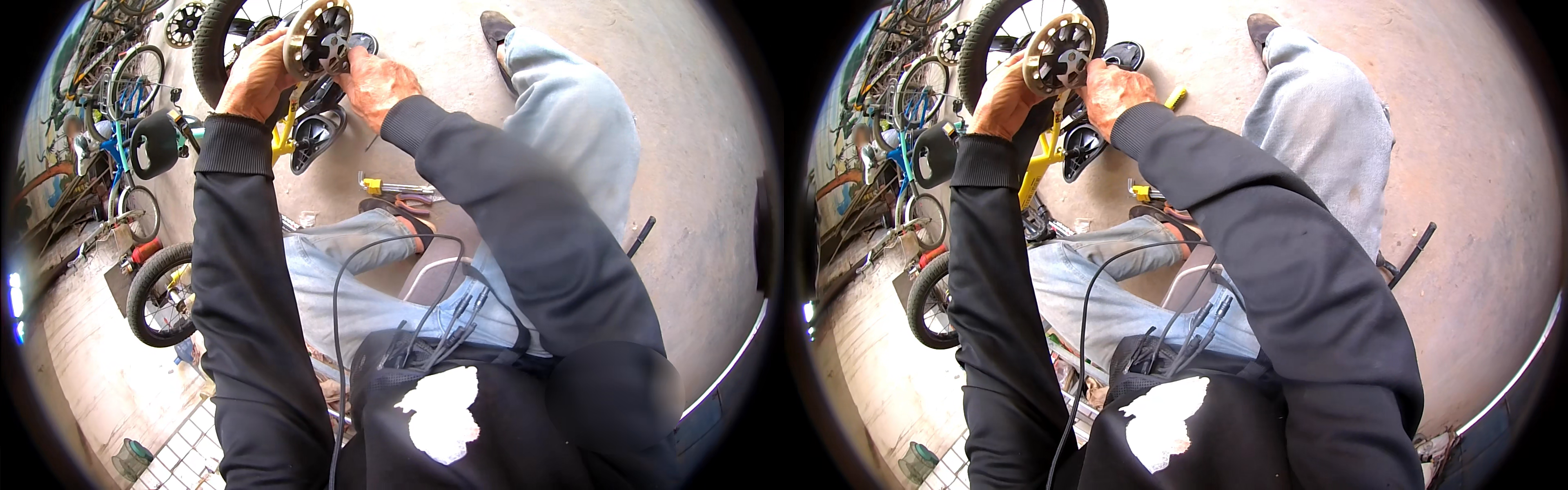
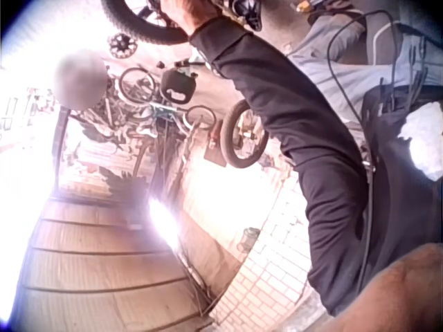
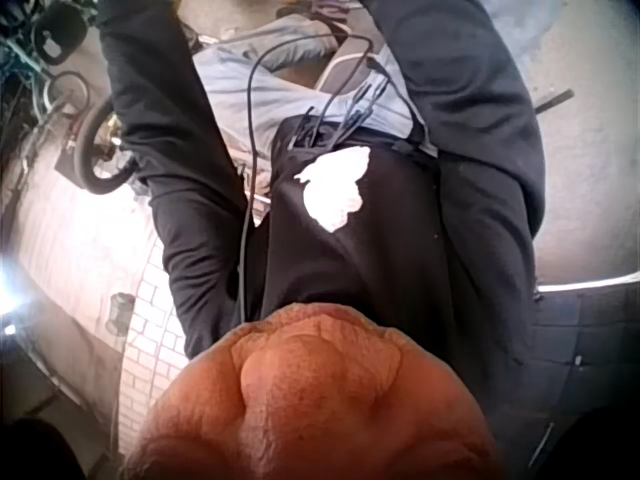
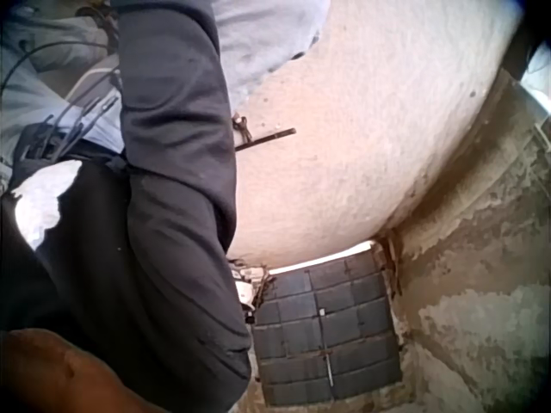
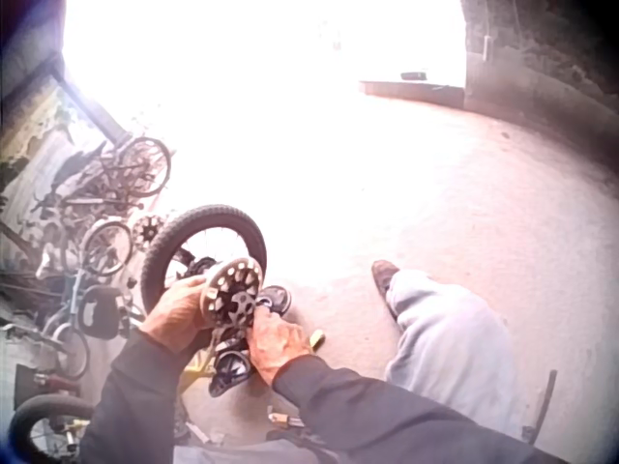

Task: The person sits on the floor and uses a wrench to tighten the axle nut on a bicycle wheel. They spin the wheel to check its movement and then wipe the bicycle frame with a cloth.

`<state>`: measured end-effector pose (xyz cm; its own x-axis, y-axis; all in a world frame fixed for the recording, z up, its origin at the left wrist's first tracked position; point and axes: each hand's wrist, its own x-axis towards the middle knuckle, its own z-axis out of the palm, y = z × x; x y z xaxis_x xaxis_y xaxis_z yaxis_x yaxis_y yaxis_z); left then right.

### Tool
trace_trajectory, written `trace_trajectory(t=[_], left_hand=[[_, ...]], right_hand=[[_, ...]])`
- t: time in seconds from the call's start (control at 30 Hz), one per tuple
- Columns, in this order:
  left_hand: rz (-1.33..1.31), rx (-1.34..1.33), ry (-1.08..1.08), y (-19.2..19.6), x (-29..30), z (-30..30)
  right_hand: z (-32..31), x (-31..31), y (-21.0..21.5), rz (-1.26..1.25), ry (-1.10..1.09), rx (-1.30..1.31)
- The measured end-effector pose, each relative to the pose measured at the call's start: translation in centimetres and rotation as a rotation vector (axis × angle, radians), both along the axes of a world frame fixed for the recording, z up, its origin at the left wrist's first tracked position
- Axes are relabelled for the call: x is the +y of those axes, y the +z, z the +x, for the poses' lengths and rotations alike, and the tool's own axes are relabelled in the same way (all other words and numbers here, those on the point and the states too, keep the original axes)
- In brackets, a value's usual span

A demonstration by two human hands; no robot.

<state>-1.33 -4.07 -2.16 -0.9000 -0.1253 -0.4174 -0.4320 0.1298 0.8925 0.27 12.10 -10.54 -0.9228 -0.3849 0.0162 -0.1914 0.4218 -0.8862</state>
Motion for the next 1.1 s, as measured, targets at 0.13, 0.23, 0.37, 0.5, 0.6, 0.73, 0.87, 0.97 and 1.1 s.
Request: trace_trajectory(t=[0.13,0.23,0.37,0.5,0.6,0.73,0.87,0.97,1.1], left_hand=[[-0.004,-0.004,0.014,-0.1,-0.1,-0.2],[0.007,0.003,0.002,-0.2,-0.3,0.0],[-0.002,0.011,0.030,-0.2,-0.4,0.2],[0.012,0.012,0.008,-0.3,-0.3,-0.1],[0.022,0.008,0.018,-0.3,-0.4,-0.1],[0.027,0.010,0.003,-0.3,-0.5,-0.2],[0.021,0.006,0.021,-0.3,-0.7,-0.1],[0.007,0.010,0.022,-0.2,-0.4,0.0],[0.000,0.010,-0.001,0.0,0.0,-0.2]], right_hand=[[0.9,0.0,2.5,-0.338,0.150,-0.388],[1.3,-0.1,4.6,-0.670,0.077,-0.803],[1.6,0.1,5.5,-0.647,0.050,-0.812],[1.3,-0.3,4.2,-0.437,-0.024,-0.594],[1.5,0.0,4.0,-0.470,-0.001,-0.668],[1.4,-1.5,2.4,-0.406,0.004,-0.468],[1.7,-1.5,1.8,-0.261,-0.055,-0.217],[1.7,-1.2,1.2,-0.163,-0.075,-0.132],[0.8,-1.5,-0.4,-0.098,-0.077,-0.036]])
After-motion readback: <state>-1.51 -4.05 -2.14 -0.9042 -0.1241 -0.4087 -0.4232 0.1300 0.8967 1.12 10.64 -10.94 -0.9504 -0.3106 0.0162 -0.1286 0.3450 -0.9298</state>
